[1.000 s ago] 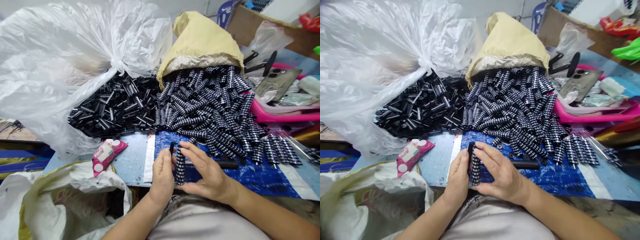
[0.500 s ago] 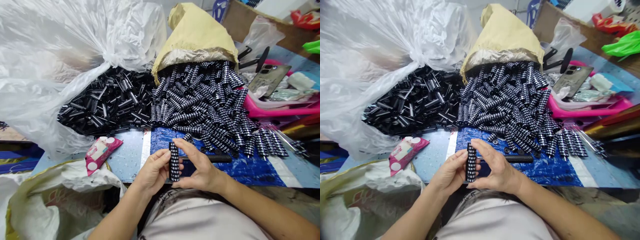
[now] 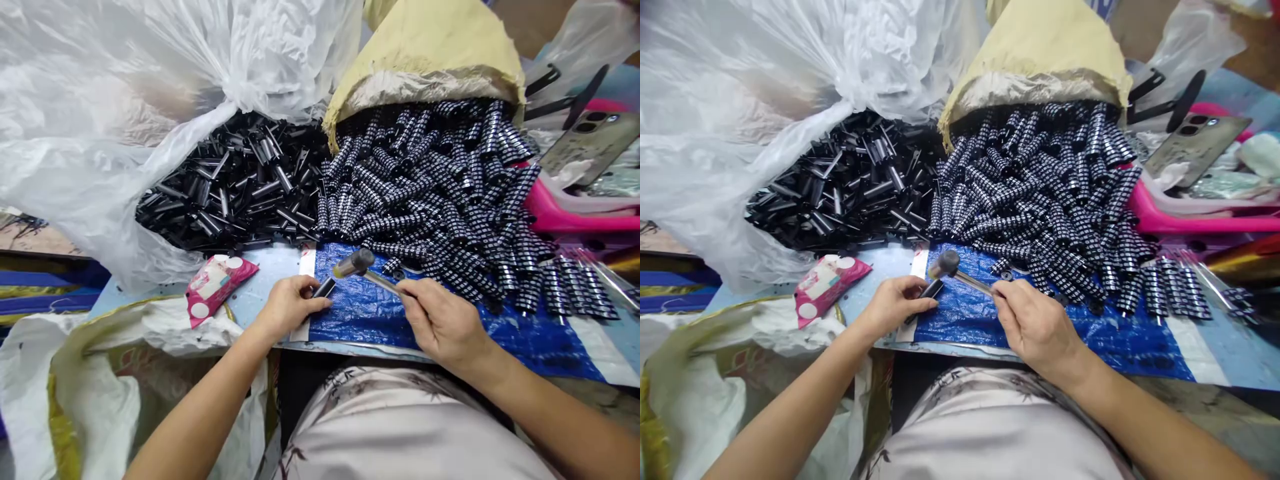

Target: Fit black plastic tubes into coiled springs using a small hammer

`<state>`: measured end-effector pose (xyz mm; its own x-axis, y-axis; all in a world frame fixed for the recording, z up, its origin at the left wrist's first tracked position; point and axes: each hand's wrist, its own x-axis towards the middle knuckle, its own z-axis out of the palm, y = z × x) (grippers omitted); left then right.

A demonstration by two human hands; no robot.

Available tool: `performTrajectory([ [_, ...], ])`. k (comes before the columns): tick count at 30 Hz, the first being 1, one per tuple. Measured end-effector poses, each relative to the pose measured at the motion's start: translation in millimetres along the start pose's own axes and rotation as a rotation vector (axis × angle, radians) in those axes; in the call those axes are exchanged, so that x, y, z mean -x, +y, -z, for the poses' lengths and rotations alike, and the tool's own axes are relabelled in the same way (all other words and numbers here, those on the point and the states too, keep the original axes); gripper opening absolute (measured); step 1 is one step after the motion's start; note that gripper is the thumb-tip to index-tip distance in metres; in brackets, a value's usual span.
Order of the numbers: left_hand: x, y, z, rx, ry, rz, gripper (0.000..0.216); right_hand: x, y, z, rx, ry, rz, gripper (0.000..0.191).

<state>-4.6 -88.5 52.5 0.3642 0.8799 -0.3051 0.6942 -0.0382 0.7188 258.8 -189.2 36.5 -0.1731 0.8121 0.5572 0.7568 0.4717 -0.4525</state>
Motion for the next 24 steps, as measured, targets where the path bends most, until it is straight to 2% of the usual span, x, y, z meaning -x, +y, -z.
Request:
performTrajectory([
  [2,-2,-2,-2,0.052,-0.046,0.022,0.035,-10,-4,-3,-0.002,-0.002,0.022,0.027],
  [5,-6,-4,-6,0.101,-0.041,0.014,0.036,-20,-10,-10,0.119,-0.179,0.032,0.022],
  [7,-9,-5,-5,0.144,-0.063,0.016,0.034,-24,-14,-11,0.138,-0.237,0.041,0.022],
  [11,-18,-2,4,0.179,-0.166,0.01,0.037,-27,-25,-7,-0.112,-0.081,0.172,0.035],
  [13,-21,0,6,0.166,-0.193,0.019,0.04,-23,-29,-8,-0.194,-0.071,0.224,0.039],
  [17,-26,4,-1,0.048,-0.168,0.002,0.039,-12,-32,-18,-0.08,-0.299,0.225,0.022],
  [19,-26,8,-2,-0.03,-0.126,-0.018,0.036,-9,-31,-20,-0.06,-0.366,0.248,0.021],
  [21,-18,14,9,-0.065,-0.084,-0.037,0.03,-7,-27,-17,-0.099,-0.352,0.282,0.021],
  [23,-1,17,36,-0.072,-0.1,-0.055,0.023,-5,-20,-11,-0.107,-0.307,0.277,0.022],
  [24,10,17,55,-0.072,-0.149,-0.06,0.021,-3,-15,-7,-0.087,-0.288,0.257,0.022],
])
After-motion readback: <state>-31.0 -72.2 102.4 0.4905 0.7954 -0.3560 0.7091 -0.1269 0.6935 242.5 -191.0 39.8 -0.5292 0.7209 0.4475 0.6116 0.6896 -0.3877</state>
